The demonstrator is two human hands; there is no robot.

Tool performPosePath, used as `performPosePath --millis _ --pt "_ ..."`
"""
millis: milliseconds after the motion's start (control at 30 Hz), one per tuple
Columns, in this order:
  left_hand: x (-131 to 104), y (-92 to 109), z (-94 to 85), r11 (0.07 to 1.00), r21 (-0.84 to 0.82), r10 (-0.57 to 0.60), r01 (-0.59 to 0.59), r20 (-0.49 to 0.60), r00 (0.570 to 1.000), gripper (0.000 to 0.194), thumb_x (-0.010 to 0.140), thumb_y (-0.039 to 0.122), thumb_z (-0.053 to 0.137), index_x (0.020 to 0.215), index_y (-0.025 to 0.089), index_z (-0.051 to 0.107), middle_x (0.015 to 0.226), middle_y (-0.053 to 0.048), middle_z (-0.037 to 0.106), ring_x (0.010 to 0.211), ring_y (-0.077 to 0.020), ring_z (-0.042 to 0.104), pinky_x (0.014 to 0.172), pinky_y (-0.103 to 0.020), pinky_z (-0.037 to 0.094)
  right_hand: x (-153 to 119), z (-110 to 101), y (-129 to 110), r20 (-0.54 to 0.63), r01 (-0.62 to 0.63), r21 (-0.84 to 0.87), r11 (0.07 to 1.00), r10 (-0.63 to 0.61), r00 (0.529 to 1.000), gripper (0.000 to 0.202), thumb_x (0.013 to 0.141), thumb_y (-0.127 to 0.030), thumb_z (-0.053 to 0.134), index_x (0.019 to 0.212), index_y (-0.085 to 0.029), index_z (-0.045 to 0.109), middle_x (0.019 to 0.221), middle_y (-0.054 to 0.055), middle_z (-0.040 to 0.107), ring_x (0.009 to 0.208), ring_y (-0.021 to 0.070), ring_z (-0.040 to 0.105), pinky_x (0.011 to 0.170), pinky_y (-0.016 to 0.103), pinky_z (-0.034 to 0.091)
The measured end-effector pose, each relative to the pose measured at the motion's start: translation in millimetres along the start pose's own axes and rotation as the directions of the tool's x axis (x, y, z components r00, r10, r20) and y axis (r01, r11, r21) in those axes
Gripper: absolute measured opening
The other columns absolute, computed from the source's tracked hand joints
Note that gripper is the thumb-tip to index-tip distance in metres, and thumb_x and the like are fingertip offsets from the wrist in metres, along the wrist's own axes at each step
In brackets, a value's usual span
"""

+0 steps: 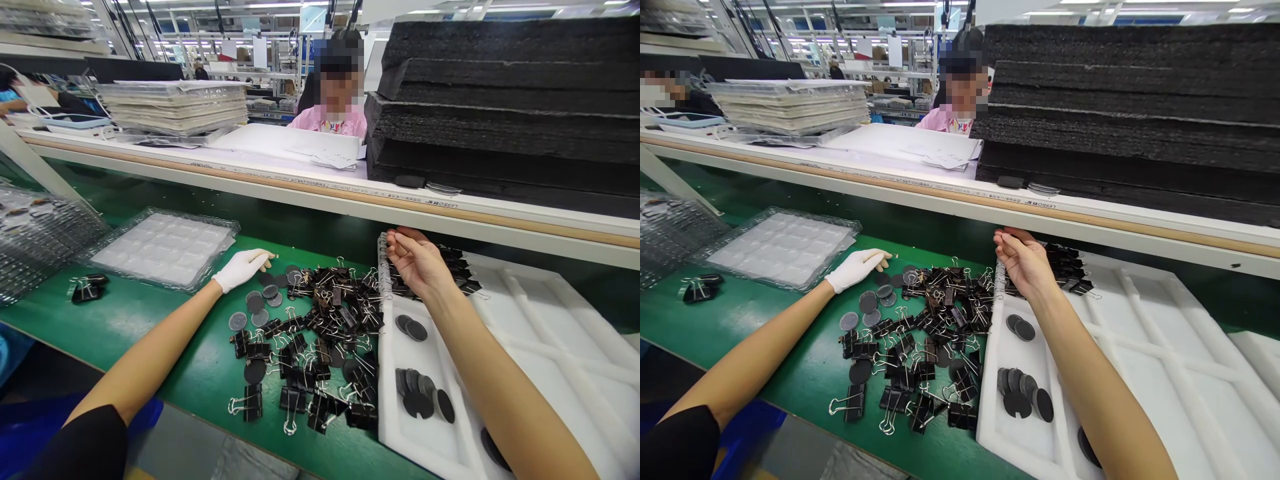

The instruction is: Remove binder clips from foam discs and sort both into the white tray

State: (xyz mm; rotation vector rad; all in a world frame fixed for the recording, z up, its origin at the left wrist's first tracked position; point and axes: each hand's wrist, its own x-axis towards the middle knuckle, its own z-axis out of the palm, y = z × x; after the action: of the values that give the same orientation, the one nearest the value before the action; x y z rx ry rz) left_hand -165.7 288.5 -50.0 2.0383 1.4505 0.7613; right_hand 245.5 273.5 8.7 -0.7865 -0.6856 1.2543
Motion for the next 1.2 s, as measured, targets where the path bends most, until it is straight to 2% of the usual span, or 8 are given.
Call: performPosePath --millis 167,233,333,400,567,800,967,1200 --pt "-0.6 2.1 -0.4 1.000 0.003 -0.019 0.019 0.007 1.000 0.049 0.103 0.052 0.041 0.120 0.020 0.073 0.101 -0.003 0.077 0.090 -0.0160 0.070 0.092 -0.030 0.054 -1.1 4.5 -1.6 -0.061 -0.021 -0.010 1.000 0.020 0.998 0.008 0.084 -0.010 0.079 0.085 -0.017 0.073 0.089 0.005 0.078 0.078 0.0109 0.075 0.064 0.015 0.060" --pt "-0.7 1.5 -0.4 1.000 0.003 -0.020 0.020 0.009 1.000 0.048 0.103 0.052 0.041 0.120 0.020 0.073 0.102 -0.003 0.077 0.090 -0.0162 0.070 0.091 -0.030 0.053 -0.4 4.5 -1.2 -0.070 -0.032 -0.010 0.999 0.032 0.997 0.007 0.088 -0.014 0.077 0.084 -0.017 0.072 0.086 0.005 0.077 0.074 0.0105 0.073 0.063 0.016 0.060" --pt "-0.6 0.3 -0.5 1.000 0.005 -0.020 0.020 0.010 1.000 0.048 0.103 0.052 0.041 0.120 0.020 0.073 0.103 -0.004 0.077 0.090 -0.0164 0.070 0.091 -0.030 0.053 1.1 2.3 0.3 -0.032 -0.029 0.000 1.000 0.029 0.999 0.011 0.085 -0.017 0.081 0.082 -0.017 0.071 0.073 0.001 0.070 0.061 0.0075 0.065 0.059 0.016 0.058" --pt "-0.6 0.1 -0.6 1.000 0.009 -0.019 0.019 0.008 1.000 0.048 0.103 0.053 0.041 0.120 0.020 0.073 0.103 -0.004 0.077 0.090 -0.0166 0.070 0.091 -0.030 0.053 1.7 0.5 1.1 -0.003 -0.021 0.009 1.000 0.021 1.000 0.014 0.079 -0.015 0.085 0.083 -0.017 0.071 0.070 0.000 0.067 0.060 0.0067 0.062 0.059 0.015 0.057" --pt "-0.7 1.5 -1.1 1.000 0.015 -0.014 0.014 0.004 1.000 0.048 0.103 0.053 0.041 0.119 0.020 0.073 0.100 -0.003 0.077 0.090 -0.0168 0.070 0.092 -0.031 0.053 1.2 -0.3 0.6 0.004 -0.008 0.000 1.000 0.008 1.000 0.024 0.068 -0.009 0.089 0.084 -0.017 0.072 0.082 0.004 0.075 0.074 0.0108 0.072 0.066 0.016 0.060" --pt "-0.1 0.3 -0.7 1.000 0.015 -0.007 0.007 0.004 1.000 0.048 0.103 0.052 0.041 0.119 0.020 0.073 0.102 -0.004 0.077 0.089 -0.0165 0.071 0.091 -0.030 0.055 -0.9 3.8 0.4 -0.015 -0.042 -0.016 0.999 0.042 0.999 0.018 0.075 -0.012 0.087 0.083 -0.018 0.072 0.085 0.004 0.077 0.074 0.0106 0.074 0.063 0.015 0.060" --pt "0.0 -1.7 -0.1 1.000 0.013 -0.005 0.005 0.005 1.000 0.048 0.103 0.052 0.041 0.120 0.020 0.073 0.102 -0.004 0.077 0.088 -0.0159 0.070 0.091 -0.030 0.054 -1.9 3.3 -0.4 0.011 -0.004 0.005 1.000 0.004 1.000 0.027 0.069 -0.015 0.093 0.085 -0.019 0.071 0.085 0.000 0.077 0.072 0.0088 0.072 0.063 0.015 0.059" --pt "-1.3 3.0 -1.6 1.000 0.014 -0.013 0.013 0.005 1.000 0.049 0.103 0.053 0.041 0.120 0.020 0.073 0.103 -0.004 0.077 0.089 -0.0167 0.071 0.091 -0.030 0.055 -0.8 -0.7 -0.9 0.028 0.014 -0.012 1.000 -0.013 1.000 0.031 0.068 -0.027 0.096 0.085 -0.022 0.070 0.086 -0.002 0.074 0.073 0.0096 0.070 0.061 0.019 0.056"
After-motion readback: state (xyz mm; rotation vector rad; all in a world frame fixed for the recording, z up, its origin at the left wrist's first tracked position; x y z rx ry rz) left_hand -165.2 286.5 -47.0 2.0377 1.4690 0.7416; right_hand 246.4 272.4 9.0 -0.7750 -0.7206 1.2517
